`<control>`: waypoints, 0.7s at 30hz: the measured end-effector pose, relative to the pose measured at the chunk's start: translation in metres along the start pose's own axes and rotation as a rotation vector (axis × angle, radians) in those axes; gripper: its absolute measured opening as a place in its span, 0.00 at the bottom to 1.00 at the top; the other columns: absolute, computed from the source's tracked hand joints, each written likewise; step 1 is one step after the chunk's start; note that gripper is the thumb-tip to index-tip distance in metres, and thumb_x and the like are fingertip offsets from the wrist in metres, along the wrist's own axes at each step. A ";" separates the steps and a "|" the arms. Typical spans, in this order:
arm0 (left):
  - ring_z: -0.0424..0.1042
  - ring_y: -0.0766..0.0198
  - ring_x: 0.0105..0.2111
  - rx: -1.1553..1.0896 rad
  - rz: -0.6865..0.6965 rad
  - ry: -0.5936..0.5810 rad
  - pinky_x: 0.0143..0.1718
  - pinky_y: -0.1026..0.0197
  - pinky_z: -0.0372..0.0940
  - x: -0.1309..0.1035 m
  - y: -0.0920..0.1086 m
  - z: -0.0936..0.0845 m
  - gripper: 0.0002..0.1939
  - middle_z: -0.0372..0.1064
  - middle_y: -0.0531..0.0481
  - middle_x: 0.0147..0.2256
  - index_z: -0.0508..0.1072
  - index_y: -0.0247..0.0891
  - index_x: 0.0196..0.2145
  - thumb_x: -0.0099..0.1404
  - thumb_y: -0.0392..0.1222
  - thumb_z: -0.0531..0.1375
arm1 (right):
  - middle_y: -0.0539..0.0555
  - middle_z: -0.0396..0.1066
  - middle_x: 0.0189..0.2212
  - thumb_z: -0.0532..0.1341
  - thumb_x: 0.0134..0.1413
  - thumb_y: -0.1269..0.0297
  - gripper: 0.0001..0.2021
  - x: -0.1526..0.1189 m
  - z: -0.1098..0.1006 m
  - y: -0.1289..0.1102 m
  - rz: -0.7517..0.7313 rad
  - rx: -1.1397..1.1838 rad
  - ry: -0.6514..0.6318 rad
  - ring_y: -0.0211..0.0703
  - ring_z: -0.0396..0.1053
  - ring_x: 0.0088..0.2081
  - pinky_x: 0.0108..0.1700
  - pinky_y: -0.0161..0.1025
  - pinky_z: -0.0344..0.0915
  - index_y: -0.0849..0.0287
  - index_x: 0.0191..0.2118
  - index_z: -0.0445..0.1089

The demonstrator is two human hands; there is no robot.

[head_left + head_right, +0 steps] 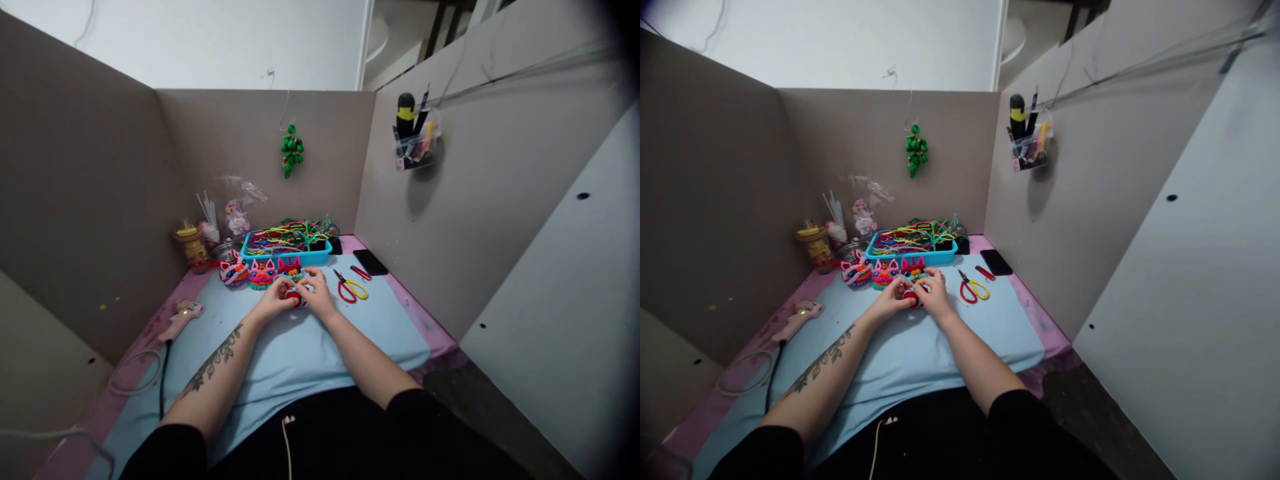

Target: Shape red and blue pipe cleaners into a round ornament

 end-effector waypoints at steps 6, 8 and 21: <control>0.71 0.66 0.28 -0.244 -0.045 0.274 0.33 0.62 0.63 0.004 -0.001 -0.016 0.26 0.71 0.54 0.28 0.62 0.38 0.36 0.42 0.42 0.71 | 0.55 0.64 0.39 0.59 0.52 0.63 0.07 -0.004 -0.011 0.000 -0.017 0.017 0.103 0.46 0.64 0.45 0.48 0.44 0.62 0.55 0.35 0.73; 0.72 0.65 0.29 -0.311 -0.076 0.296 0.33 0.62 0.64 0.002 0.001 -0.016 0.26 0.71 0.54 0.29 0.63 0.38 0.36 0.42 0.41 0.71 | 0.54 0.66 0.35 0.59 0.52 0.64 0.06 -0.007 -0.012 -0.005 -0.105 -0.047 0.094 0.45 0.64 0.43 0.48 0.45 0.62 0.54 0.35 0.74; 0.72 0.67 0.29 -0.381 -0.095 0.246 0.36 0.62 0.66 0.000 0.000 -0.009 0.26 0.71 0.56 0.28 0.62 0.39 0.36 0.43 0.39 0.71 | 0.54 0.74 0.35 0.58 0.55 0.66 0.11 -0.015 0.000 -0.010 -0.258 -0.098 -0.034 0.46 0.65 0.42 0.47 0.48 0.62 0.50 0.42 0.75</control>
Point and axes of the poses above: each hand's wrist, its own x-axis towards the middle knuckle, its own z-axis out of the palm, y = z × x, the point moved 3 cm from there along x, towards the middle knuckle
